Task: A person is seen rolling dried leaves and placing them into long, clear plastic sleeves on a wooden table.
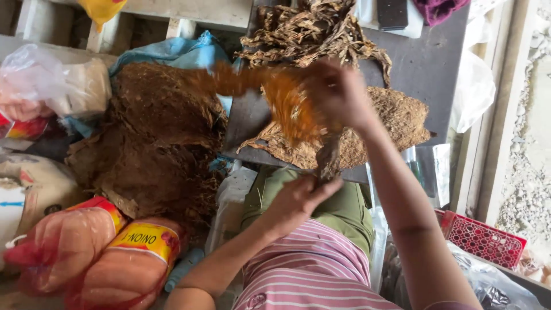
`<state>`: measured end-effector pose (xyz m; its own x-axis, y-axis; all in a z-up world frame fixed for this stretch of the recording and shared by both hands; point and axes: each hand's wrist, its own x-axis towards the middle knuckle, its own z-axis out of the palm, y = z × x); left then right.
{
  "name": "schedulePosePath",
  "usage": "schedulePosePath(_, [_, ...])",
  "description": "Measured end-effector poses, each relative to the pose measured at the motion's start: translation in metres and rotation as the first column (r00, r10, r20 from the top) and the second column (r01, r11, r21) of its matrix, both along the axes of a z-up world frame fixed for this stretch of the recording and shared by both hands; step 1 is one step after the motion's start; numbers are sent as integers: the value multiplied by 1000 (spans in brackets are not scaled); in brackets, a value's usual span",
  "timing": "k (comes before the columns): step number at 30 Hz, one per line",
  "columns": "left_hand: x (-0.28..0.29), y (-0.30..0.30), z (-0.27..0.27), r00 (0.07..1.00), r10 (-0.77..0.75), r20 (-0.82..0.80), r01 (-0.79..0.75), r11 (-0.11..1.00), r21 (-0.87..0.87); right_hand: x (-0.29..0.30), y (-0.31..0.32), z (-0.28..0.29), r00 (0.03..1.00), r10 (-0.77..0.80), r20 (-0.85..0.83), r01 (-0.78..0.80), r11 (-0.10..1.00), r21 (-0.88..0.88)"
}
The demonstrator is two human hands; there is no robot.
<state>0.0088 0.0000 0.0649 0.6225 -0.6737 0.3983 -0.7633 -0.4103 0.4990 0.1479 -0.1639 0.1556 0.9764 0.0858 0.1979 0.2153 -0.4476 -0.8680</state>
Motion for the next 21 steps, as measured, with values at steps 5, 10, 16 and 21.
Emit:
schedulePosePath(5, [55,24,-27,949,213,232,-217,976,-7,-52,-98,-49,893,-438,-107,416,708,570])
schedulePosePath(10, [111,37,-73,886,108,452,-162,983,82,-113,-100,-126,713,-480,-511,655,196,729])
schedulePosePath(16, [136,43,-121,830,34,557,-143,978,153,-145,-116,-201,639,-442,-630,746,158,647])
schedulePosePath(21, [148,44,-119,859,67,507,-202,955,216,-126,-140,-182,719,-554,-419,695,568,441])
